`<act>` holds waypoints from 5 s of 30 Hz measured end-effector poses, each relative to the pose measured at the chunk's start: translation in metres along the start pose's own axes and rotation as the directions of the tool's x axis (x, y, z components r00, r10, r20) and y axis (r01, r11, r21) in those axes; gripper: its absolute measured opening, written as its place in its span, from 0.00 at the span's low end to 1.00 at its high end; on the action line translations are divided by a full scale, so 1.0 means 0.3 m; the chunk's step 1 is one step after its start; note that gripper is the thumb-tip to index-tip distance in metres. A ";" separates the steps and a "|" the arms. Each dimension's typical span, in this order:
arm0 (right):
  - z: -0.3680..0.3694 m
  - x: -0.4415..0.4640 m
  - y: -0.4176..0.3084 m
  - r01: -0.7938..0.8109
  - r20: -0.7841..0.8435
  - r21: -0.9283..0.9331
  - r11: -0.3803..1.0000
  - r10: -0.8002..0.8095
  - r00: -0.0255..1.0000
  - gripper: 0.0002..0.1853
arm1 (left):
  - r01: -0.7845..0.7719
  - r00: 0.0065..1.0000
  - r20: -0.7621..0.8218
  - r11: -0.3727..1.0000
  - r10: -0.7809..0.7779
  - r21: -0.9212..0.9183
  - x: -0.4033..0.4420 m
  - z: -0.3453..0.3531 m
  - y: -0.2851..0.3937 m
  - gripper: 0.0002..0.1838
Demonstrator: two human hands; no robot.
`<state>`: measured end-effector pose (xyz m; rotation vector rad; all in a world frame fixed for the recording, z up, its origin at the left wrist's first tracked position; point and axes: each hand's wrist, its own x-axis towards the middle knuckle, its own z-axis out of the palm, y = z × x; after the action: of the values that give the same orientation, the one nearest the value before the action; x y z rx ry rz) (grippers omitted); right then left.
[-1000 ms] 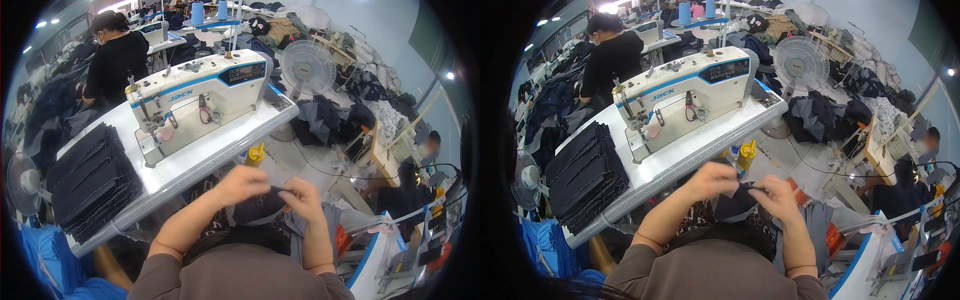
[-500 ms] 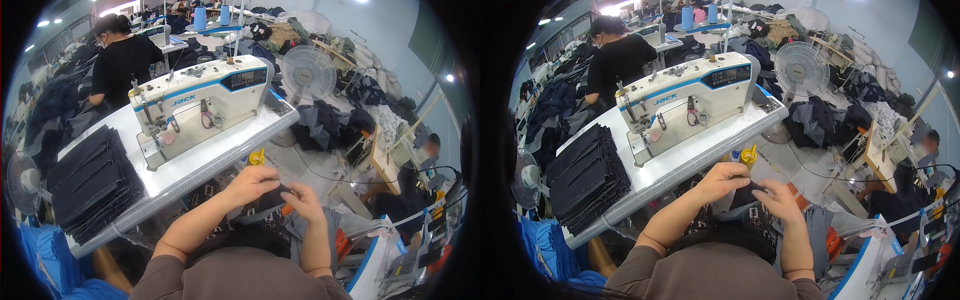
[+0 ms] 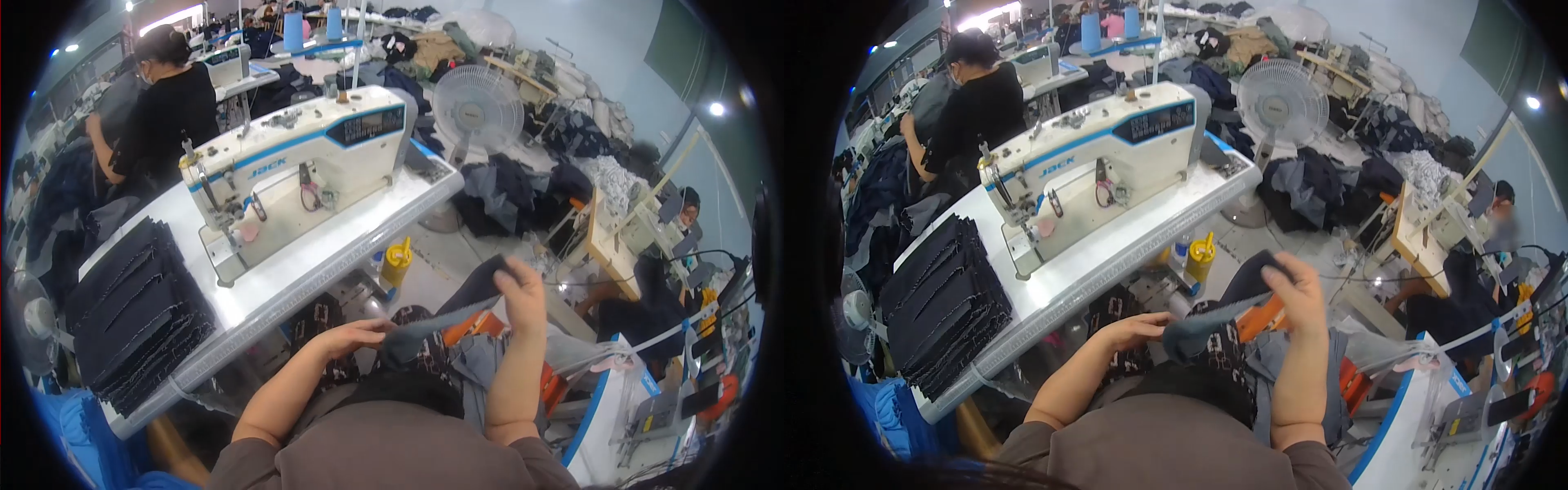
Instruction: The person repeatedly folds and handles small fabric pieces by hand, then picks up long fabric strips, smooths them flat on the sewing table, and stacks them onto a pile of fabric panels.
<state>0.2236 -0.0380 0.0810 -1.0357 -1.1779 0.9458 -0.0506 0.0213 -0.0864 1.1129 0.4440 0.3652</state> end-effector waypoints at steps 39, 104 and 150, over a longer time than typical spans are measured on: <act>0.313 0.700 0.660 0.037 0.037 -0.886 0.462 -0.007 0.999 0.22 | 0.519 0.622 -0.510 0.175 0.594 0.837 -0.279 -0.241 0.316 0.22; 0.561 0.436 0.673 0.383 0.392 -0.906 0.180 0.016 0.920 0.32 | 0.310 0.839 -0.162 -0.211 0.520 0.927 -0.054 -0.289 0.248 0.46; 0.492 0.554 0.656 0.118 0.187 -0.955 0.273 0.244 0.952 0.45 | 0.290 0.819 -0.305 0.109 0.486 0.951 -0.217 -0.295 0.222 0.36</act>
<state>0.0935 0.1916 -0.0551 -1.9840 -2.1095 0.3100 -0.1558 0.0841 -0.0479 2.4881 1.3184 0.5482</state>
